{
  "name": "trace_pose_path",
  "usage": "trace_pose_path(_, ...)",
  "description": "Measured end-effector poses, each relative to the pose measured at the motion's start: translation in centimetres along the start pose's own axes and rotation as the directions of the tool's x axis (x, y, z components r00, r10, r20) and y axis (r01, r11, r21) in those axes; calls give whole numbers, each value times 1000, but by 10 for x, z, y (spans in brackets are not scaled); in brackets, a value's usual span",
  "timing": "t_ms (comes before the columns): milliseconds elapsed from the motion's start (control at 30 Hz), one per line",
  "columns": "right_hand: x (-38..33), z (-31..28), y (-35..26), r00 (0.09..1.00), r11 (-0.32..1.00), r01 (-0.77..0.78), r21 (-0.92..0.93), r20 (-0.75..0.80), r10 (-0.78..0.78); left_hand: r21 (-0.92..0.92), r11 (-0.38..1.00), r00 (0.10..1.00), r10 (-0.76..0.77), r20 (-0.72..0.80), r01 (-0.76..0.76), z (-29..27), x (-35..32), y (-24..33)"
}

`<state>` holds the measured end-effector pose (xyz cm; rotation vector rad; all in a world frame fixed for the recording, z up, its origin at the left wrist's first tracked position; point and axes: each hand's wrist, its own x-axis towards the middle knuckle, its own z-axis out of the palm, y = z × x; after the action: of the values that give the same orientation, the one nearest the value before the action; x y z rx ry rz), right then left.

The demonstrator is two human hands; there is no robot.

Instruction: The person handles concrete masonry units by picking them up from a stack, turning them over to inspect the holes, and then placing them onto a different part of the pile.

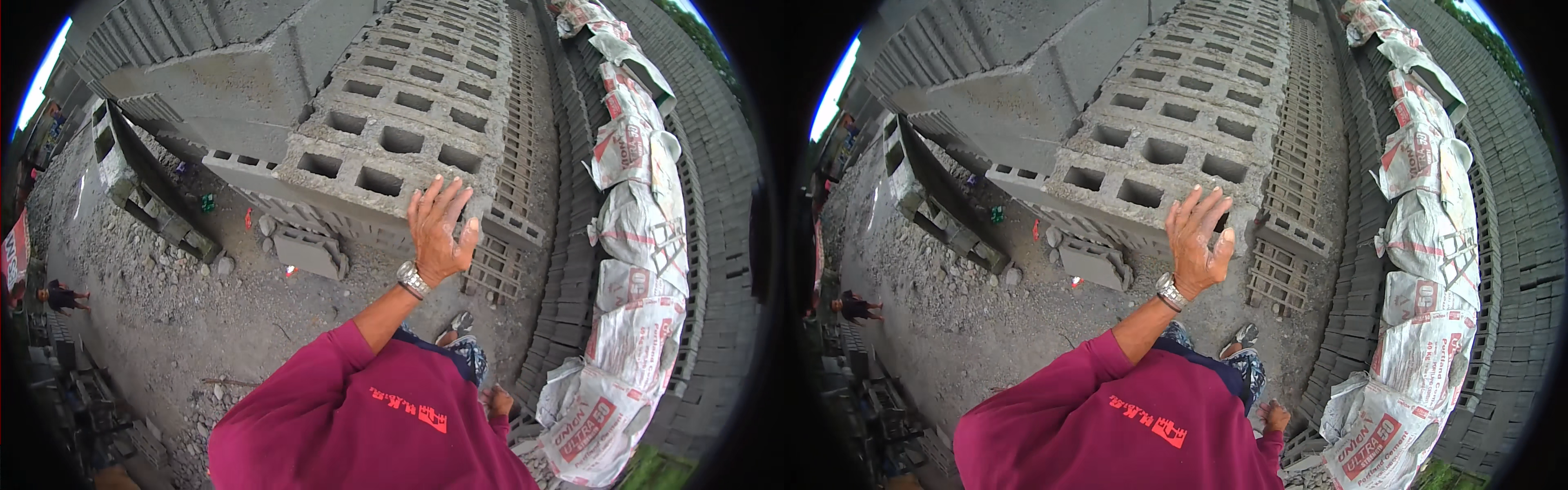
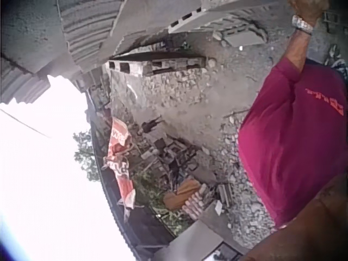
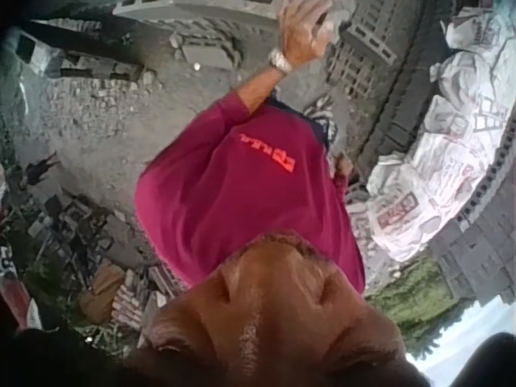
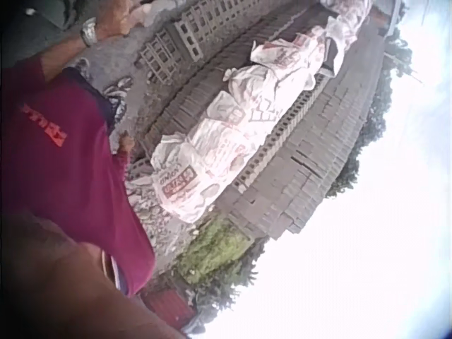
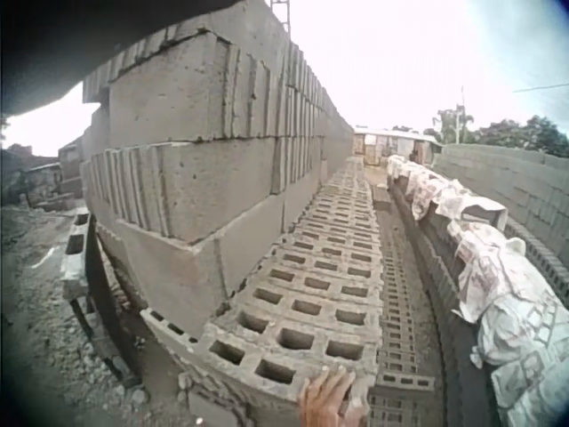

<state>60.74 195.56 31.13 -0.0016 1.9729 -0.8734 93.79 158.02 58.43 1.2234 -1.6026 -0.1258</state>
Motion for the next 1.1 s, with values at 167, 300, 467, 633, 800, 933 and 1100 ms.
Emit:
trace_pose_path(167,-50,-11,41,996,997,-54,-57,69,58,-269,961,997,70,34,-59,-15,-10,-25)
trace_pose_path(300,-83,-17,52,998,997,-33,-75,47,37,-421,901,994,93,-52,-106,-41,-22,-23)
trace_pose_path(467,-96,-20,64,998,988,60,-140,28,-56,-455,883,988,148,35,-116,-74,-81,-26)
trace_pose_path(633,-130,-13,96,997,988,76,-137,21,-74,94,892,667,-398,629,443,-81,-235,-146)
trace_pose_path(800,-148,-25,186,1000,989,-19,-144,9,20,792,485,-7,-851,525,370,-188,-395,-250)
trace_pose_path(933,-166,-7,267,979,983,-176,-55,95,181,746,470,67,-863,501,471,-314,-472,-277)
trace_pose_path(1100,-176,-6,318,955,965,-214,-154,173,240,845,224,-198,-913,356,486,-350,-488,-250)
